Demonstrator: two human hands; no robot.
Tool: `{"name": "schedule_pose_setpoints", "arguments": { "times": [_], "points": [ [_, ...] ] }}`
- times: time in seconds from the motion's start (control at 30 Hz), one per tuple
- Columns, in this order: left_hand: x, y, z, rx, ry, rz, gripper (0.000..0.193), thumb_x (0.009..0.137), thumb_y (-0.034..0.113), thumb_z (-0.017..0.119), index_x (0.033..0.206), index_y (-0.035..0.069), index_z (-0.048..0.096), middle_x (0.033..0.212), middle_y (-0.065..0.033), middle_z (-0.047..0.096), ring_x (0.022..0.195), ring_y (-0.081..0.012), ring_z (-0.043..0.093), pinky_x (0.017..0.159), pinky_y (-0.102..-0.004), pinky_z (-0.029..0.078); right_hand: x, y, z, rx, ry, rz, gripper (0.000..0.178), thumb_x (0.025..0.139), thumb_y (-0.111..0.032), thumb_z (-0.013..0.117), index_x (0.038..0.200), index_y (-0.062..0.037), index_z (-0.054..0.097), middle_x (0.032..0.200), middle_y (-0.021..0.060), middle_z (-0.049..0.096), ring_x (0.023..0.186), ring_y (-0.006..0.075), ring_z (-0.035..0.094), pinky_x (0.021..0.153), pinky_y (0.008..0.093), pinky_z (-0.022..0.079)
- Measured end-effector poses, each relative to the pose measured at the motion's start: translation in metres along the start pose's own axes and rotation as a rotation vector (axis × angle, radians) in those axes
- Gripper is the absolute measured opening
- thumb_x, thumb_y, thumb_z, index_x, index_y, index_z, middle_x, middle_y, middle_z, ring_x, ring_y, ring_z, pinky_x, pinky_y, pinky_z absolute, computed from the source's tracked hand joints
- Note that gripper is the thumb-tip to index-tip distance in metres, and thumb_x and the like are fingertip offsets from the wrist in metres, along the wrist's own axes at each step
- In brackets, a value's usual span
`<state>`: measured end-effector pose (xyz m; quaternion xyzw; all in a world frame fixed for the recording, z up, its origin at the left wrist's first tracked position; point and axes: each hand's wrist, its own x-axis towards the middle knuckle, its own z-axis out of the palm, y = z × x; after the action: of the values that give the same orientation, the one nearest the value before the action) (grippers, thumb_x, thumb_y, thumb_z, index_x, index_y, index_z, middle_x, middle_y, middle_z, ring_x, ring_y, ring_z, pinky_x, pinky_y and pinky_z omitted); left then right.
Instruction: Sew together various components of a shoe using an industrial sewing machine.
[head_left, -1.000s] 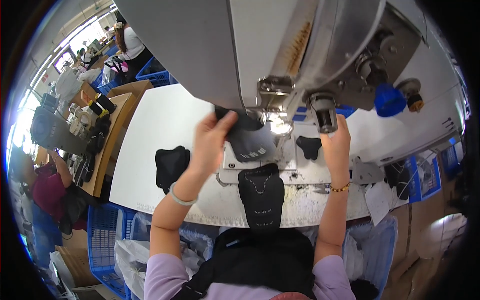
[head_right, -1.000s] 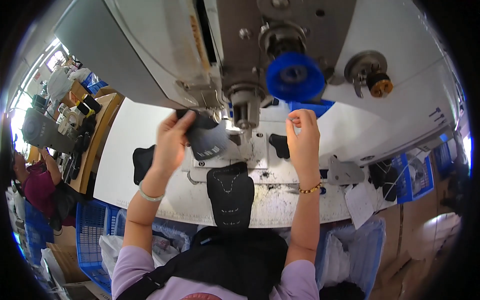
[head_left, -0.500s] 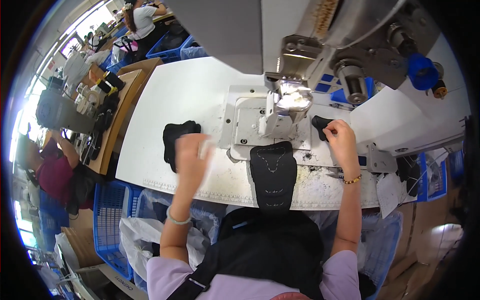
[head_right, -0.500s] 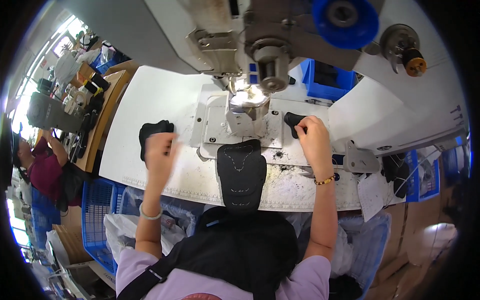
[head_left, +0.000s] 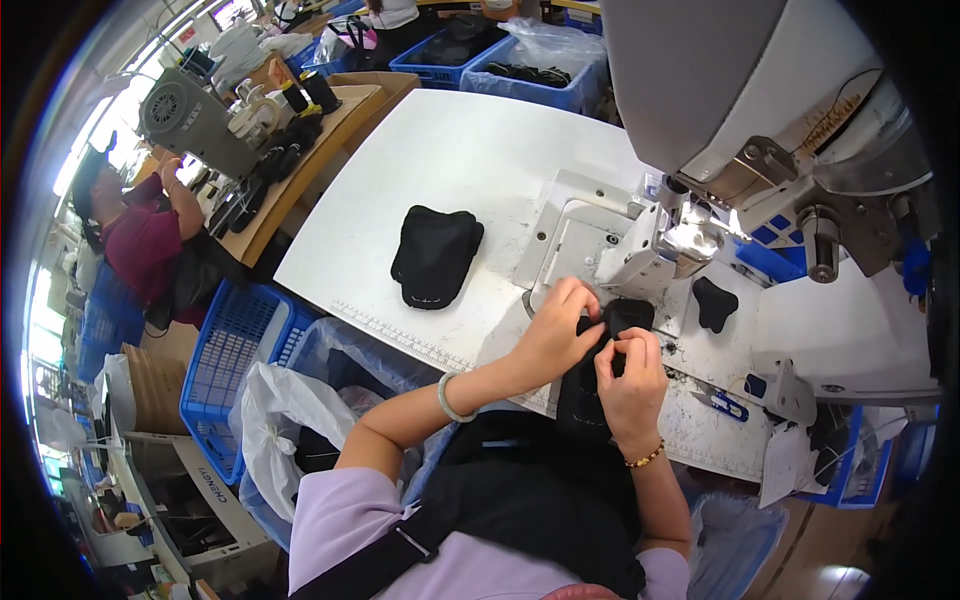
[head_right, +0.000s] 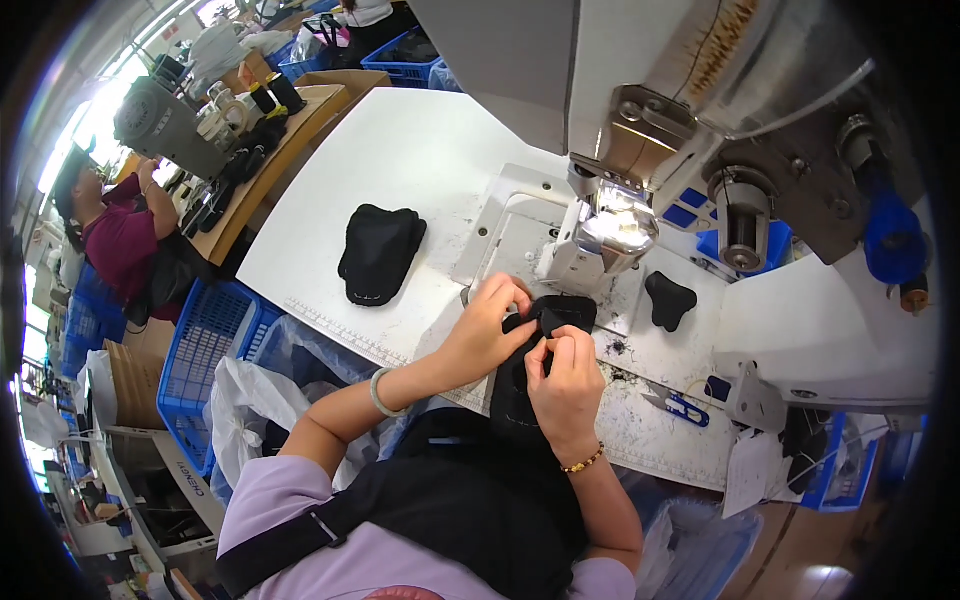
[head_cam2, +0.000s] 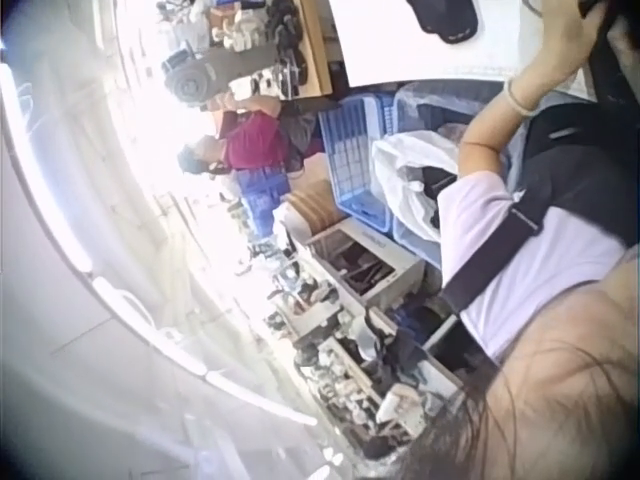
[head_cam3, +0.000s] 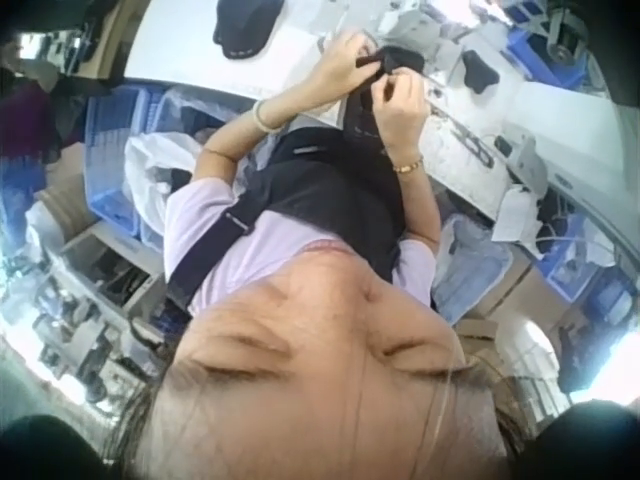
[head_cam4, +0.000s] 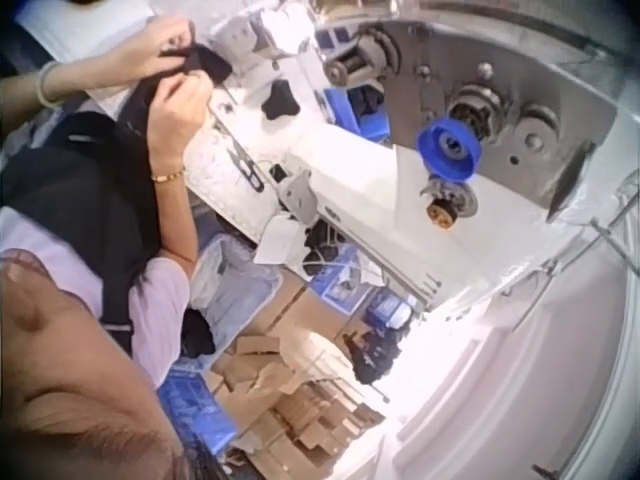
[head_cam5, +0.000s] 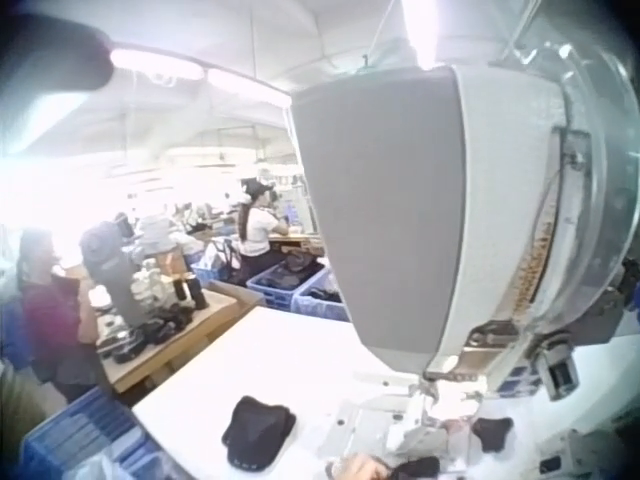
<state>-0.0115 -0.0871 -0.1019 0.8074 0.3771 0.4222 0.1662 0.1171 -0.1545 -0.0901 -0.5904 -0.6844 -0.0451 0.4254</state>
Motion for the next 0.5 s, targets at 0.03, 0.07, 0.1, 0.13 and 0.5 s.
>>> {"name": "schedule_pose_setpoints", "arguments": {
  "times": [0.03, 0.07, 0.1, 0.13, 0.5],
  "points": [
    [0.002, 0.007, 0.0, -0.426, -0.073, -0.209, 0.022, 0.08, 0.007, 0.065, 0.089, 0.002, 0.046, 0.083, -0.0065, 0.051, 0.076, -0.0186, 0.052, 0.066, -0.0316, 0.043, 0.002, 0.001, -0.001, 0.03, 0.056, -0.038, 0.017, 0.07, 0.003, 0.067, 0.077, -0.0008, 0.052, 0.087, 0.013, 0.056, 0.073, 0.0283, 0.058, 0.062, 0.0351, 0.049],
    [0.005, 0.014, -0.002, -0.853, -0.149, -0.416, 0.017, 0.082, 0.005, 0.061, 0.089, 0.003, 0.045, 0.083, -0.0035, 0.051, 0.076, -0.0131, 0.051, 0.065, -0.0273, 0.042, 0.005, 0.001, -0.003, 0.057, 0.114, -0.075, 0.017, 0.069, 0.004, 0.068, 0.078, -0.0006, 0.053, 0.087, 0.0126, 0.057, 0.073, 0.028, 0.058, 0.062, 0.0348, 0.049],
    [0.008, 0.017, -0.01, -0.989, -0.226, -0.524, 0.013, 0.086, 0.003, 0.055, 0.093, 0.005, 0.045, 0.087, -0.0003, 0.052, 0.08, -0.0065, 0.049, 0.068, -0.0216, 0.041, 0.01, -0.001, -0.007, 0.063, 0.161, -0.156, 0.019, 0.068, 0.005, 0.069, 0.079, -0.0007, 0.055, 0.087, 0.0116, 0.058, 0.073, 0.0267, 0.058, 0.062, 0.034, 0.049],
    [0.008, 0.021, -0.008, -1.296, -0.141, -0.556, 0.019, 0.086, 0.003, 0.055, 0.102, 0.004, 0.045, 0.091, -0.0009, 0.053, 0.082, -0.0074, 0.051, 0.071, -0.0219, 0.043, 0.014, -0.005, -0.012, 0.049, 0.196, -0.234, 0.02, 0.068, 0.002, 0.07, 0.082, -0.0024, 0.056, 0.089, 0.0095, 0.058, 0.074, 0.0252, 0.059, 0.061, 0.0329, 0.049],
    [0.038, 0.06, -0.025, -1.444, -0.121, -0.614, 0.02, 0.09, 0.012, 0.06, 0.103, -0.002, 0.058, 0.092, -0.0063, 0.065, 0.08, -0.0109, 0.062, 0.068, -0.0248, 0.053, 0.028, -0.004, -0.033, 0.863, 0.298, 0.345, 0.025, 0.08, 0.002, 0.067, 0.097, -0.0037, 0.049, 0.085, 0.0017, 0.05, 0.073, 0.0061, 0.049, 0.065, 0.0187, 0.044]
  ]
}}
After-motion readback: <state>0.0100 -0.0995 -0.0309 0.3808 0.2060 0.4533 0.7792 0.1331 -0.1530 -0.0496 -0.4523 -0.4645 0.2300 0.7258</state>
